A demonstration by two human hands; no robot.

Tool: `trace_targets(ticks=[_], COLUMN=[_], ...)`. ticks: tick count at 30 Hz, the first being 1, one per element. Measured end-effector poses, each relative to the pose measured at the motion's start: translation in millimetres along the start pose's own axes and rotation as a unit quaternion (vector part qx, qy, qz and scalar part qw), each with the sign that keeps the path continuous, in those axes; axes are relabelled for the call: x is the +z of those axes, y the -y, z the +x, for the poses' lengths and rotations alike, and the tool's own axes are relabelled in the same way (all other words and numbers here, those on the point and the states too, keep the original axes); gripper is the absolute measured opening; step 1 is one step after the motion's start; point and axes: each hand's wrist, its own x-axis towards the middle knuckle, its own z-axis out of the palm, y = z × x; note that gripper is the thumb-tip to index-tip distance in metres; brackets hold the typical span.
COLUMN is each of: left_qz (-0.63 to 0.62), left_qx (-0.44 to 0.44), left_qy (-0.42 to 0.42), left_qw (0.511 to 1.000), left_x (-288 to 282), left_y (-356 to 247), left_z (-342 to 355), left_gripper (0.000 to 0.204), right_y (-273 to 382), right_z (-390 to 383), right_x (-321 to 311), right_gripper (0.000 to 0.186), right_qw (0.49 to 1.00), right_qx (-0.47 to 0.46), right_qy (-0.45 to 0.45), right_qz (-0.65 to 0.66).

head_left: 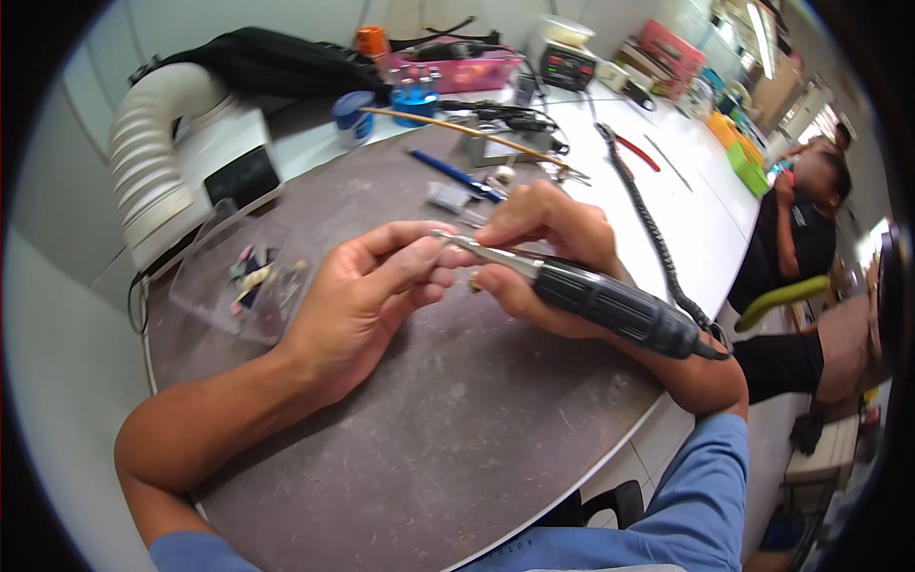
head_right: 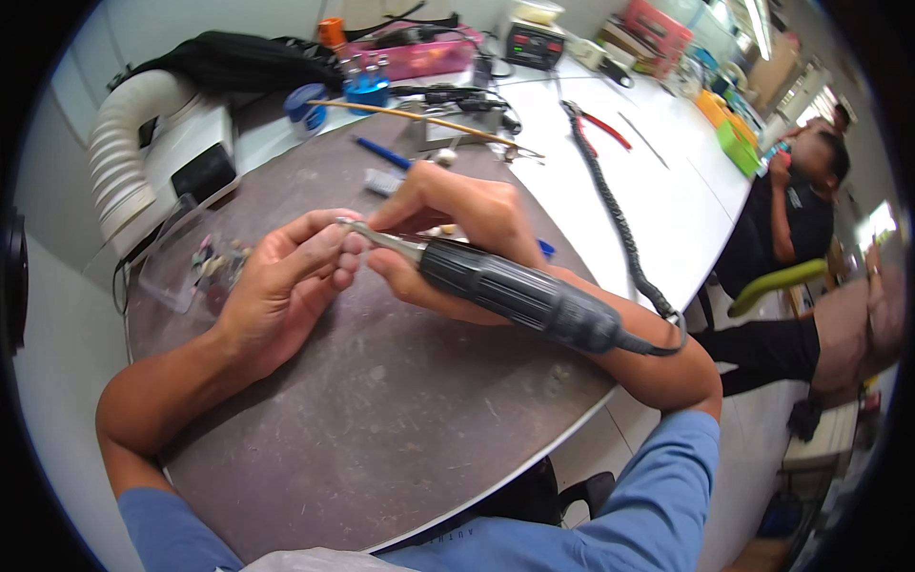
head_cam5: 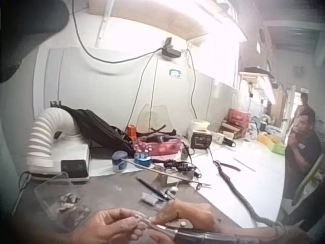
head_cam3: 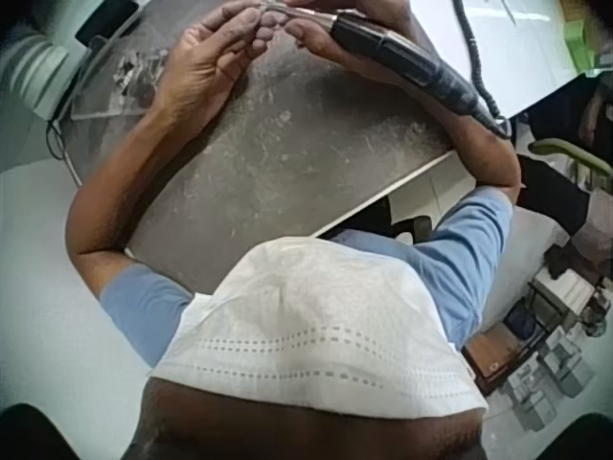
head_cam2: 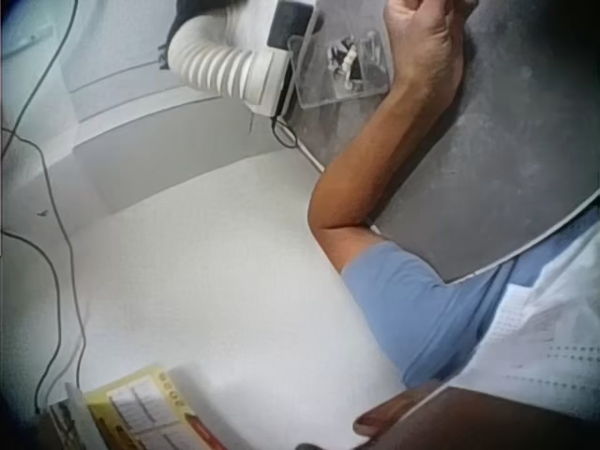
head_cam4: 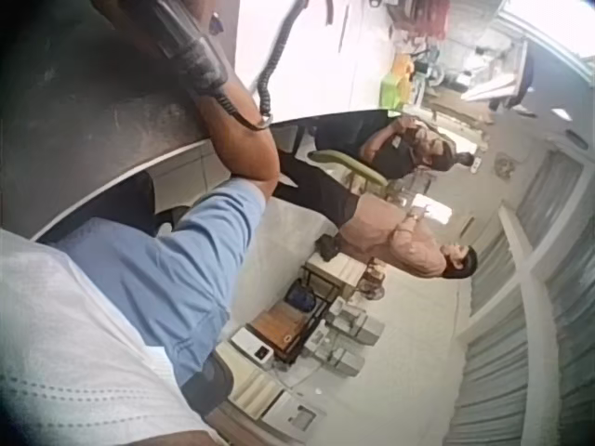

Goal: The person shapes and grinds an artificial tooth using a handheld rotary tool.

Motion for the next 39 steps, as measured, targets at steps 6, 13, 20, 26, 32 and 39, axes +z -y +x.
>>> trace_targets(ticks=[6,13,20,26,32,39], left_qz=[0.014,-0.004,0.02,0.004,0.006,0.009], left_qx=[0.01,-0.001,0.008,0.007,0.011,0.014], left_qy=[-0.034,-0.053,-0.096,-0.044,-0.034,-0.037], left_qw=[0.999,0.999,0.995,0.999,0.999,0.999], left_x=[0.5,3.2,1.1,1.9,-1.7,-1.3], left_y=[1.2,2.3,0.5,1.3,2.6,3.2], left_z=[3.0,4.6,-0.1,2.7,0.1,1.4], left_gripper=[0.024,0.023,0.026,0.027,0.025,0.024], right_y=[0.8,-2.9,-2.5,3.1,2.9,0.8], right_z=[-1.8,-6.1,-3.7,-5.2,-3.8,-3.6], right_x=[-1.5,-4.2,-2.1,-4.6,0.7,-0.7], right_gripper=[0.02,0.023,0.022,0.023,0.022,0.021], right_qw=[0.999,0.999,0.994,0.996,0.995,0.999], right_qx=[0.023,0.036,0.077,0.066,0.081,0.04], right_qy=[-0.029,-0.011,-0.062,-0.052,-0.044,-0.034], right_qz=[0.009,0.032,0.055,0.007,0.031,0.004])
